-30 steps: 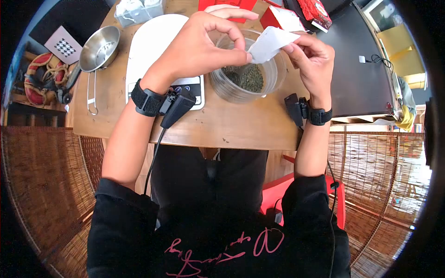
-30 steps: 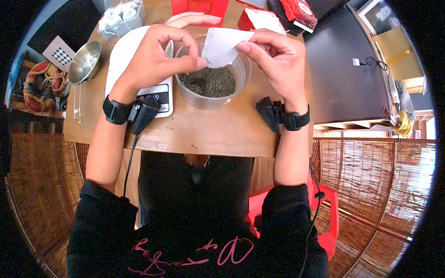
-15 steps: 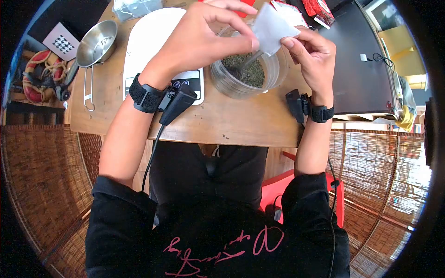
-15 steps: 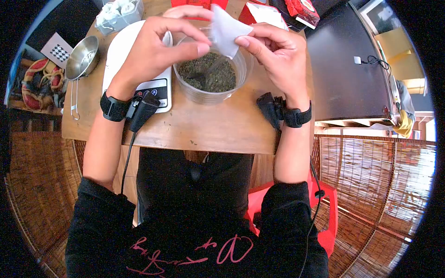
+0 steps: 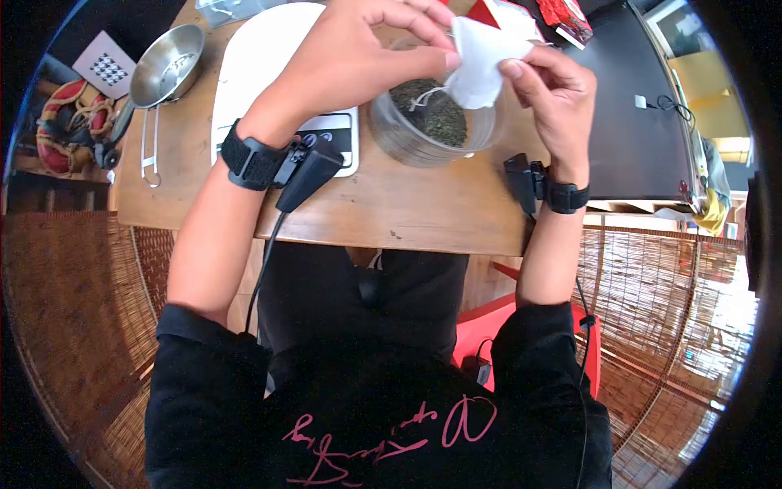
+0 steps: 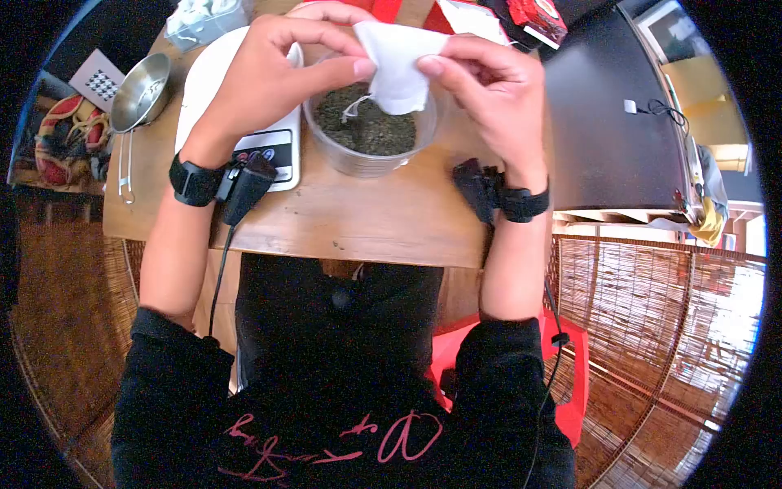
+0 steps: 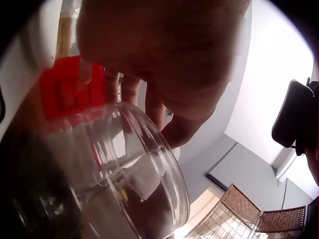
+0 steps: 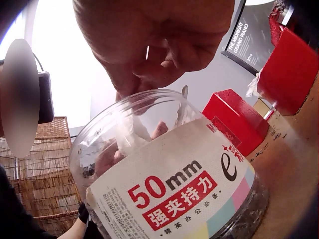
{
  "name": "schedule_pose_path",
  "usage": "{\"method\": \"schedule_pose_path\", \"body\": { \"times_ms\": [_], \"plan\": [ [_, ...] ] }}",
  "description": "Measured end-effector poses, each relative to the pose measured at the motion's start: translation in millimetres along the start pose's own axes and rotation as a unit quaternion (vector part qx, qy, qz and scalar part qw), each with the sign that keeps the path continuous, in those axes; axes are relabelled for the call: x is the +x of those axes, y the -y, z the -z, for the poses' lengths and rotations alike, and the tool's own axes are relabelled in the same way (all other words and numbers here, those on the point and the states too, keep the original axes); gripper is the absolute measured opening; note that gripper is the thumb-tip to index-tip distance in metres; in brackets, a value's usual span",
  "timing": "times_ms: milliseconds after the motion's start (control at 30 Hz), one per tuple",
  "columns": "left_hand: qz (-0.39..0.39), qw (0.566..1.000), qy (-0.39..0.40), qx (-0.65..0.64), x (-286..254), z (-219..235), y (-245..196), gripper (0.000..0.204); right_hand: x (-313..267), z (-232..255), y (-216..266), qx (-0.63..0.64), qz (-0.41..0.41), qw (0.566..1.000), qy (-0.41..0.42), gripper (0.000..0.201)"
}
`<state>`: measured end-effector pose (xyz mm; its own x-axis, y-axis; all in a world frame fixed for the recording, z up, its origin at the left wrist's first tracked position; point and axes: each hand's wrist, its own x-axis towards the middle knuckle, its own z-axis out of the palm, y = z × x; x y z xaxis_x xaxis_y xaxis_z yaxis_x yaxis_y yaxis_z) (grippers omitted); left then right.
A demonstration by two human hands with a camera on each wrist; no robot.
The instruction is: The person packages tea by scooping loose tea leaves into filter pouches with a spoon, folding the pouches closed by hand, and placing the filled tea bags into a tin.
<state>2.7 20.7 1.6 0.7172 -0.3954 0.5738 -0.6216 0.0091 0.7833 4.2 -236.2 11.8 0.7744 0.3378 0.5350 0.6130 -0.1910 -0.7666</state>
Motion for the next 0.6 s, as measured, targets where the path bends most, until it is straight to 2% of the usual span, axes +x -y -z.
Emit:
{"method": "schedule_pose_path", "body": {
  "times_ms": [100, 167, 233, 300, 400, 433, 500, 533, 600],
  "plan": [
    [-0.004, 0.999, -0.020, 0.047, -1, -5, -3, 0.011, 0, 3, 0, -0.008, -0.013, 1.000, 0.001, 0.010],
    [-0.004, 0.999, -0.030, 0.030, -1, 2, 0, 0.011, -1, 6, -3, 0.027, -0.035, 0.999, -0.014, 0.011],
    [-0.016, 0.998, -0.039, 0.042, -1, 4, 0, 0.011, 0, 7, -4, 0.065, -0.020, 0.998, -0.015, 0.012],
    [0.061, 0.998, -0.026, -0.024, 2, 4, -6, 0.012, 1, 9, -4, 0.080, -0.014, 0.997, -0.005, 0.012],
    [0.037, 0.996, -0.046, -0.072, -1, -2, 12, 0.013, 2, 8, -3, 0.097, -0.031, 0.994, -0.034, 0.013],
    [0.038, 0.996, -0.046, -0.072, -2, -2, 5, 0.013, 2, 8, -3, 0.097, -0.031, 0.994, -0.035, 0.013],
    [0.099, 0.993, -0.027, -0.061, -5, -2, -14, 0.012, 3, 8, -5, 0.131, -0.080, 0.987, -0.055, 0.014],
    [0.099, 0.993, -0.027, -0.062, -4, 0, -8, 0.012, 4, 7, -6, 0.131, -0.081, 0.987, -0.055, 0.014],
    [-0.019, 0.999, 0.019, 0.047, -2, 2, 10, 0.014, 5, 5, -6, 0.190, -0.129, 0.972, -0.057, 0.018]
  ]
}}
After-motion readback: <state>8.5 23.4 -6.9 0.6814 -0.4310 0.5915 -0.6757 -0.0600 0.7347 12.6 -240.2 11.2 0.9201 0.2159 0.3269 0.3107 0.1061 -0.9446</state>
